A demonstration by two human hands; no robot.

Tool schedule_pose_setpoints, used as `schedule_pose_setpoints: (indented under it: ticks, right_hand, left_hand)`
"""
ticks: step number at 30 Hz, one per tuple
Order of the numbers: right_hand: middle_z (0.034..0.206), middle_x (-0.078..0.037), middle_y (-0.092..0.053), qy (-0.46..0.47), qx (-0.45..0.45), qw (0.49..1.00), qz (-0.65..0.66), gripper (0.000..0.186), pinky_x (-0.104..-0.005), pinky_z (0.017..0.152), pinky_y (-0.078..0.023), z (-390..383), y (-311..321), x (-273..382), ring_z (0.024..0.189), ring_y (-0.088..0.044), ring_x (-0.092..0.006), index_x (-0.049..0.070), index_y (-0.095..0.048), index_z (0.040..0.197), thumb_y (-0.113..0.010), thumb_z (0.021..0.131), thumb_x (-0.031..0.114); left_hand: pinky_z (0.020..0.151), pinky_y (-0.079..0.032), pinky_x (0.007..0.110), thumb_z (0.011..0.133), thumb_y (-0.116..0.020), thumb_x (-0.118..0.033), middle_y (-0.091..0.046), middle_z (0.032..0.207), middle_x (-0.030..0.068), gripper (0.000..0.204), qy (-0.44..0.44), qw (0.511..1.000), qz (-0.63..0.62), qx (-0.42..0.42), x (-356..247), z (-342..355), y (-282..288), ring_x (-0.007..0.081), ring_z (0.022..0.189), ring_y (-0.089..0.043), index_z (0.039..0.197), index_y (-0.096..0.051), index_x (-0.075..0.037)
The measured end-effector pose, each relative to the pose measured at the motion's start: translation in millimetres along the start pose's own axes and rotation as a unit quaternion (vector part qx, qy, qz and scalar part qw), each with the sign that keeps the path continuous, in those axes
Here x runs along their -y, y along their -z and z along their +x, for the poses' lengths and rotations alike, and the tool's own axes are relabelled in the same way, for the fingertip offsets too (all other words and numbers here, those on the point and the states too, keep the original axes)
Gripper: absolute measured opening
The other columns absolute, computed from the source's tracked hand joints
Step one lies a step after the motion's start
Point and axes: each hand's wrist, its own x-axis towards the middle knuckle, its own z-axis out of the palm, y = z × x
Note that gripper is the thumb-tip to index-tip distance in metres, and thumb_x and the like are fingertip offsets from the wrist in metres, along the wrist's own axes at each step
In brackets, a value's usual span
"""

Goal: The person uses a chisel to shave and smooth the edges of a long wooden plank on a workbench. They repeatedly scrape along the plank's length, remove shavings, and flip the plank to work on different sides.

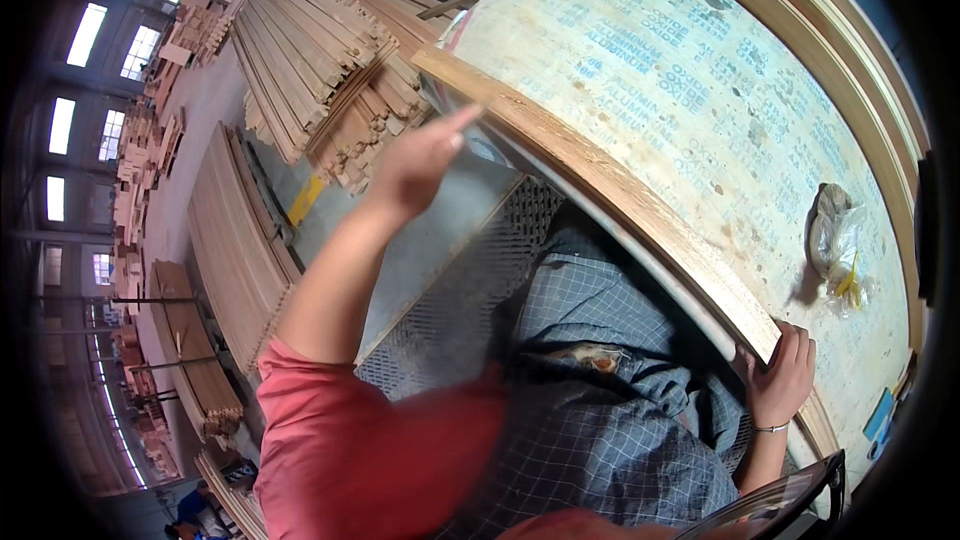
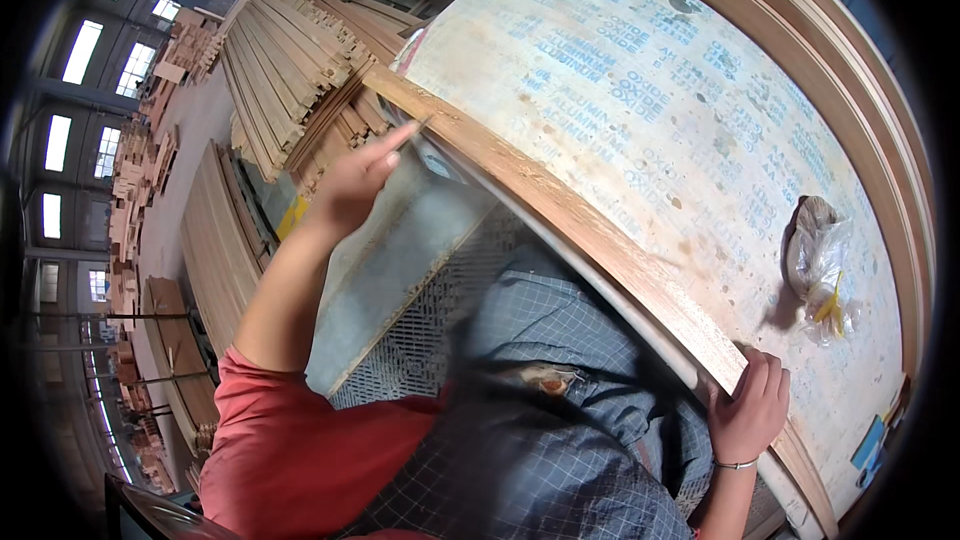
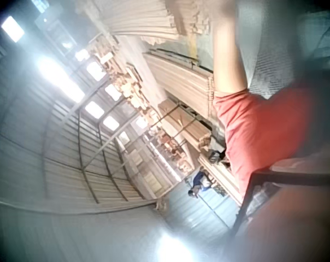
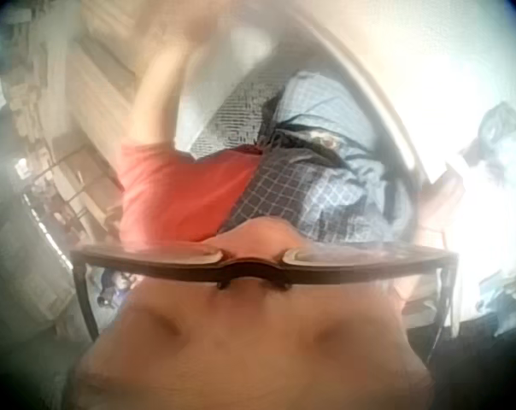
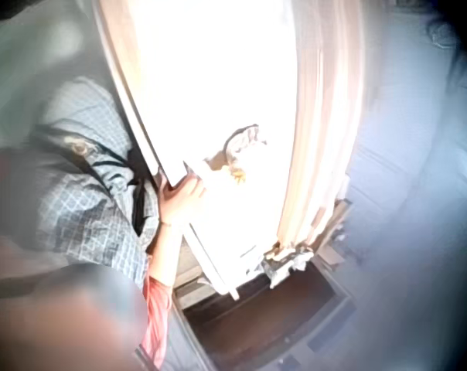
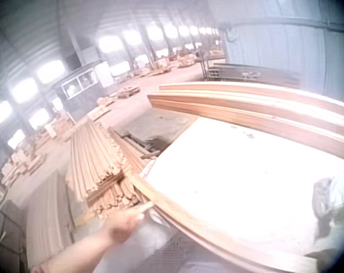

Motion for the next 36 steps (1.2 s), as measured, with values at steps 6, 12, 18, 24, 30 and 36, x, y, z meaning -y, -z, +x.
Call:
schedule_pose_setpoints:
  ticks: [6, 12, 18, 24, 30, 36]
  right_hand:
    - [0.102, -0.015, -0.058, 0.016, -0.009, 1.000, 0.014, 0.058, -0.0439, 0.082, -0.046, 1, 2, 2, 0.094, -0.055, -0.0368, 0.005, -0.058, 0.113, -0.084, 0.062, 0.015]
    - [0.103, -0.015, -0.059, 0.014, -0.017, 1.000, 0.008, 0.059, -0.0441, 0.081, -0.046, 0, 0, 2, 0.094, -0.056, -0.0369, 0.006, -0.058, 0.113, -0.084, 0.060, 0.011]
    - [0.102, -0.013, -0.059, 0.007, -0.012, 1.000, 0.021, 0.056, -0.0430, 0.081, -0.046, 1, 3, 4, 0.093, -0.055, -0.0356, 0.008, -0.060, 0.112, -0.082, 0.061, 0.010]
    - [0.100, -0.014, -0.059, 0.020, -0.026, 0.999, 0.016, 0.057, -0.0431, 0.078, -0.046, 3, 2, 3, 0.090, -0.056, -0.0360, 0.008, -0.060, 0.112, -0.085, 0.062, 0.016]
    - [0.100, -0.014, -0.059, 0.029, -0.032, 0.999, 0.018, 0.056, -0.0432, 0.077, -0.046, 2, 2, 3, 0.090, -0.056, -0.0360, 0.006, -0.059, 0.112, -0.084, 0.063, 0.017]
    - [0.101, -0.014, -0.060, 0.029, -0.034, 0.999, 0.016, 0.056, -0.0423, 0.078, -0.047, 1, 2, 3, 0.089, -0.057, -0.0349, 0.007, -0.059, 0.113, -0.085, 0.063, 0.017]
  left_hand:
    - [0.083, -0.047, 0.045, 0.097, -0.050, -0.011, -0.061, 0.095, 0.0210, 0.050, -0.027, 0.986, 0.042, -0.159, 29, 44, -34, 0.0368, 0.089, -0.058, 0.146, -0.046, -0.018]
    - [0.076, -0.048, 0.043, 0.094, -0.053, -0.008, -0.058, 0.088, 0.0201, 0.054, -0.020, 0.982, 0.096, -0.164, 29, 1, -57, 0.0350, 0.084, -0.059, 0.146, -0.045, -0.019]
    - [0.103, -0.044, 0.041, 0.101, -0.045, -0.018, -0.056, 0.135, 0.0187, 0.046, 0.083, 0.989, 0.060, -0.107, 8, -7, -4, 0.0365, 0.120, -0.057, 0.146, -0.044, -0.023]
    - [0.110, -0.037, 0.037, 0.101, -0.047, -0.017, -0.052, 0.141, 0.0198, 0.044, 0.093, 0.995, -0.041, -0.022, 3, 29, 9, 0.0318, 0.132, -0.049, 0.145, -0.047, -0.017]
    - [0.110, -0.036, 0.032, 0.101, -0.046, -0.014, -0.049, 0.145, 0.0150, 0.044, 0.010, 0.998, -0.026, 0.050, -30, 8, -15, 0.0262, 0.134, -0.048, 0.146, -0.044, -0.011]
    - [0.104, -0.044, 0.032, 0.098, -0.050, -0.005, -0.055, 0.138, 0.0162, 0.046, -0.066, 0.997, 0.023, 0.033, -58, -21, -40, 0.0281, 0.126, -0.055, 0.144, -0.045, -0.006]
